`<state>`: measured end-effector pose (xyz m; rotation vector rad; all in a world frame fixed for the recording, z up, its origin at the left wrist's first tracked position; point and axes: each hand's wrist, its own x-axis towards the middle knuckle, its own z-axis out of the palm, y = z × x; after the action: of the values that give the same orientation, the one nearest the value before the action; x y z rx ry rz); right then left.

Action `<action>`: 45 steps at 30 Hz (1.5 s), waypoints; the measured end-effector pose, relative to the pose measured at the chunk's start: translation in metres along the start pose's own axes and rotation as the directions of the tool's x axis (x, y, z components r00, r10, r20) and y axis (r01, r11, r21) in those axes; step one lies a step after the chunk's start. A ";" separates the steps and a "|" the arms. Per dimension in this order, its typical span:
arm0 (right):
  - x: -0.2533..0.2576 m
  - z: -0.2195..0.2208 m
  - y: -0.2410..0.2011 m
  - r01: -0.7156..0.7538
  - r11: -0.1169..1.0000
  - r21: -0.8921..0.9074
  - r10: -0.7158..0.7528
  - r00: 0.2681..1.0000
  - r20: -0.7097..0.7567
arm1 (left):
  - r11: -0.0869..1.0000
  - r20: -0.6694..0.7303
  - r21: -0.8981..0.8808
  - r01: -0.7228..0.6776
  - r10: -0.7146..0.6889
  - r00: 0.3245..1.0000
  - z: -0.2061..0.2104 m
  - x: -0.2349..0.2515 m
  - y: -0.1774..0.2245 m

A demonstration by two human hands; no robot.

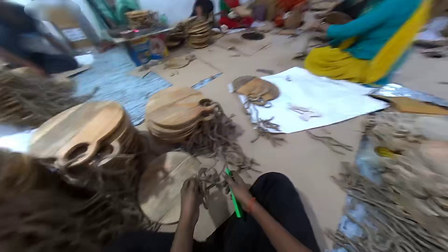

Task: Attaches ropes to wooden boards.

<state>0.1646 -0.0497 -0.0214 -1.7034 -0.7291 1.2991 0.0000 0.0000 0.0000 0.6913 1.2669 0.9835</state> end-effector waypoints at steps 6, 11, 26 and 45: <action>-0.012 0.010 0.014 -0.247 0.969 0.009 0.233 0.925 0.299 | 0.994 0.024 -0.058 -0.094 0.095 0.995 -0.006 0.003 -0.006; -0.009 0.015 0.008 -0.258 0.964 0.067 0.221 0.913 0.344 | 0.993 0.098 0.076 -0.090 0.082 0.992 -0.005 -0.002 -0.006; -0.012 0.023 0.005 -0.107 0.982 0.159 0.048 0.941 0.334 | 0.976 0.326 0.150 -0.155 0.100 0.940 -0.006 -0.004 -0.013; -0.034 0.019 0.009 -0.236 0.925 0.299 -0.018 0.757 0.653 | 0.990 0.725 0.037 -0.133 0.065 0.686 -0.016 -0.009 -0.010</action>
<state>0.1358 -0.0772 -0.0158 -0.9839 -0.7068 2.0128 -0.0131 -0.0141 -0.0080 1.0961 0.5631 0.6232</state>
